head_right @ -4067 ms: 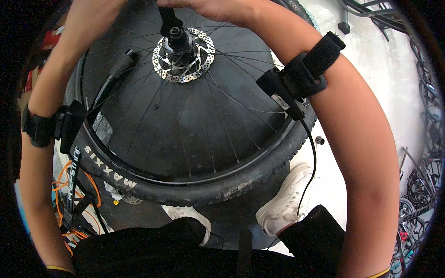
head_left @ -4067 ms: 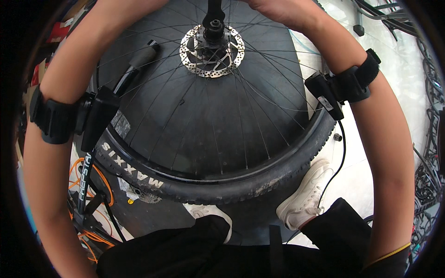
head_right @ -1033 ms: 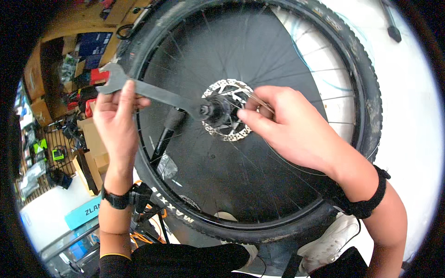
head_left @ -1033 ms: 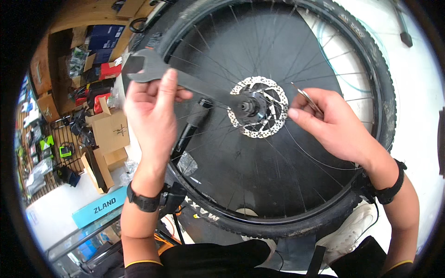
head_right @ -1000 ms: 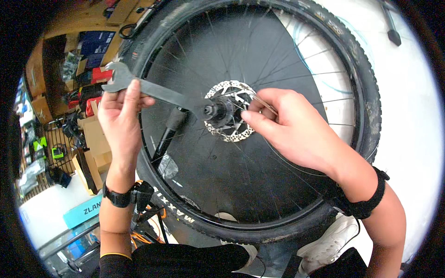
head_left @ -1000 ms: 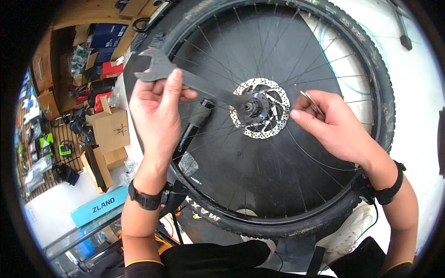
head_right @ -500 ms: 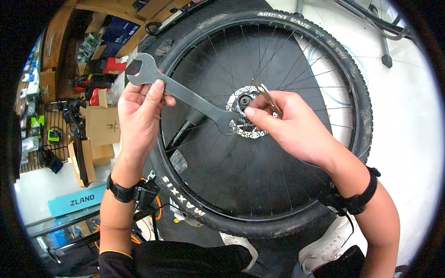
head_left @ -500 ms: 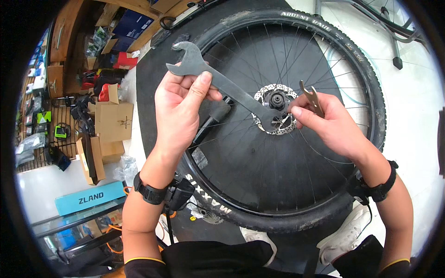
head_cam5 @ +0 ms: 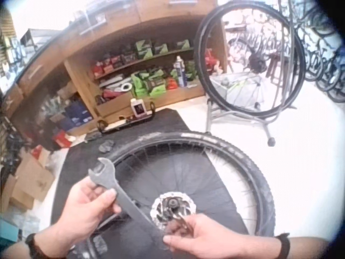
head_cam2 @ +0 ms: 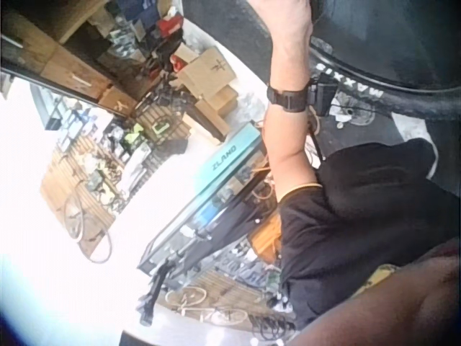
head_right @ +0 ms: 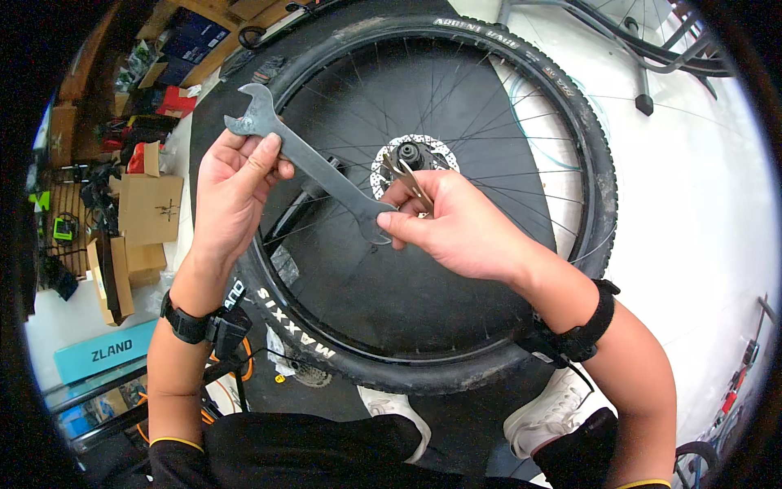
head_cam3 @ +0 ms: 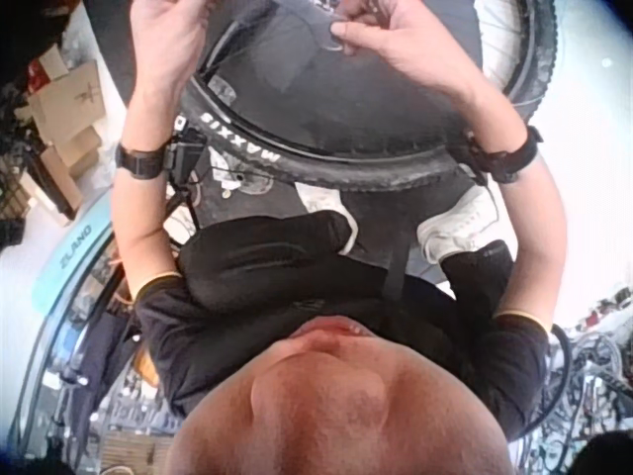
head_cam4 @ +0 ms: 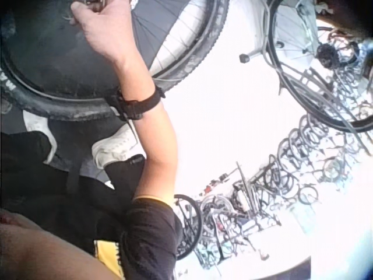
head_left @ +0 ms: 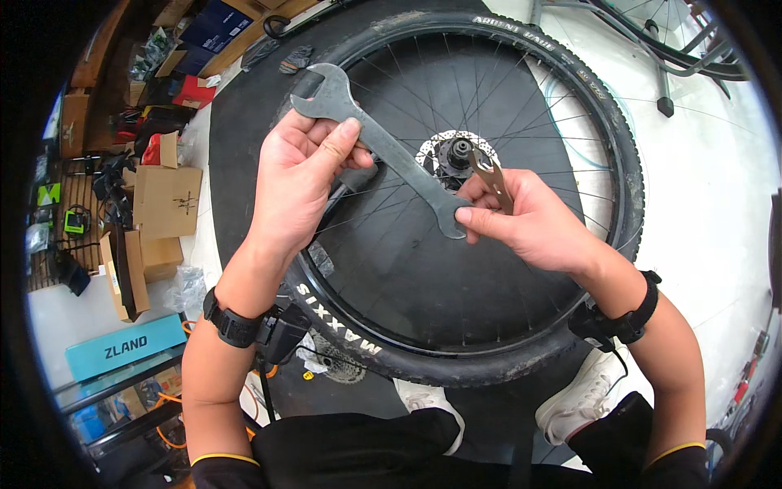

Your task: The person uses two wrenches to loosen or tighten a nut on a bicycle wheel hub, then stands up and searches through a drawer of wrenches and tools to find a specific one.

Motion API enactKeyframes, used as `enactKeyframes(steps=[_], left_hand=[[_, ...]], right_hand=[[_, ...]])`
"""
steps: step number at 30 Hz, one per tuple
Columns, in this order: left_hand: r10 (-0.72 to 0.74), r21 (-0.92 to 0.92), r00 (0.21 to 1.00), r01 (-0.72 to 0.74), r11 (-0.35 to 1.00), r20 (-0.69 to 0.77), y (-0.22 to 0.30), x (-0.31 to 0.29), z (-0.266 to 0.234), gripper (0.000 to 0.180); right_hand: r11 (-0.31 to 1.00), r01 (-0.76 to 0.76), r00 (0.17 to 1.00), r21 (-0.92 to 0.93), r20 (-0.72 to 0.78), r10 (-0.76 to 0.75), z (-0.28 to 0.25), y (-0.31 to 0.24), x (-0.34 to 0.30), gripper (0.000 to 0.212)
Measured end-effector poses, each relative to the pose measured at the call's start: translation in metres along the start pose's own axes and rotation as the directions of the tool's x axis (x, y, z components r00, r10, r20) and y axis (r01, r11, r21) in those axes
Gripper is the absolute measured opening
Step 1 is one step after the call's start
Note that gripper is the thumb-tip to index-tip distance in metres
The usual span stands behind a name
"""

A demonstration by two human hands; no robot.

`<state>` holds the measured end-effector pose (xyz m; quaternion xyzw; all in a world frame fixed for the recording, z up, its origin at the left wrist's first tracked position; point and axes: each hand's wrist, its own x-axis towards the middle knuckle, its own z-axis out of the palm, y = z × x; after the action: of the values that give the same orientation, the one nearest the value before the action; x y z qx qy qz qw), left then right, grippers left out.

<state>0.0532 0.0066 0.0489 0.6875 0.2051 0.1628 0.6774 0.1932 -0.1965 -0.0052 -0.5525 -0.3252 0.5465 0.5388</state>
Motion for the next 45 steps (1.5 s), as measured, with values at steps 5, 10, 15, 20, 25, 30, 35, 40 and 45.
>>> enactKeyframes(steps=[5, 10, 15, 20, 25, 30, 35, 40, 45], left_hand=[[-0.039, -0.033, 0.999, 0.038, 0.999, -0.02, -0.004, -0.003, 0.004, 0.015], [-0.055, -0.042, 0.998, 0.054, 0.998, -0.026, -0.005, -0.002, 0.005, 0.016], [-0.347, -0.028, 0.93, 0.353, 0.935, 0.125, 0.002, 0.002, -0.022, 0.008], [-0.666, 0.347, 0.701, 0.576, 0.74, 0.256, -0.001, -0.014, -0.034, 0.012], [-0.582, 0.413, 0.788, 0.471, 0.779, 0.2, -0.017, -0.041, -0.028, 0.02], [-0.472, 0.257, 0.881, 0.453, 0.854, 0.017, -0.037, -0.058, -0.048, 0.019], [-0.432, 0.291, 0.902, 0.416, 0.862, -0.008, -0.053, -0.044, -0.062, 0.021], [-0.373, 0.331, 0.927, 0.342, 0.88, 0.033, -0.06, -0.026, -0.059, 0.022], [-0.363, 0.339, 0.929, 0.319, 0.885, 0.075, -0.063, -0.013, -0.062, 0.024]], right_hand=[[0.999, -0.028, 0.998, 0.044, -0.048, 0.031, 0.002, 0.011, -0.006, 0.019], [0.999, 0.01, 0.996, -0.041, -0.09, -0.013, -0.005, 0.024, -0.008, 0.018], [0.992, -0.108, 0.97, -0.07, -0.224, 0.089, -0.019, 0.009, -0.007, 0.02], [0.967, -0.105, 0.981, -0.233, -0.184, 0.062, -0.024, 0.027, 0.006, 0.023], [0.952, -0.061, 0.978, -0.298, -0.207, -0.002, -0.025, 0.044, 0.023, 0.025], [0.829, -0.062, 0.909, -0.555, -0.375, -0.183, -0.06, 0.034, 0.053, 0.028], [0.639, 0.074, 0.956, -0.765, -0.129, -0.265, -0.062, 0.039, 0.08, 0.023], [0.596, 0.195, 0.934, -0.779, -0.038, -0.356, -0.072, 0.044, 0.085, 0.018], [0.609, 0.187, 0.968, -0.771, 0.04, -0.246, -0.067, 0.024, 0.086, 0.014]])
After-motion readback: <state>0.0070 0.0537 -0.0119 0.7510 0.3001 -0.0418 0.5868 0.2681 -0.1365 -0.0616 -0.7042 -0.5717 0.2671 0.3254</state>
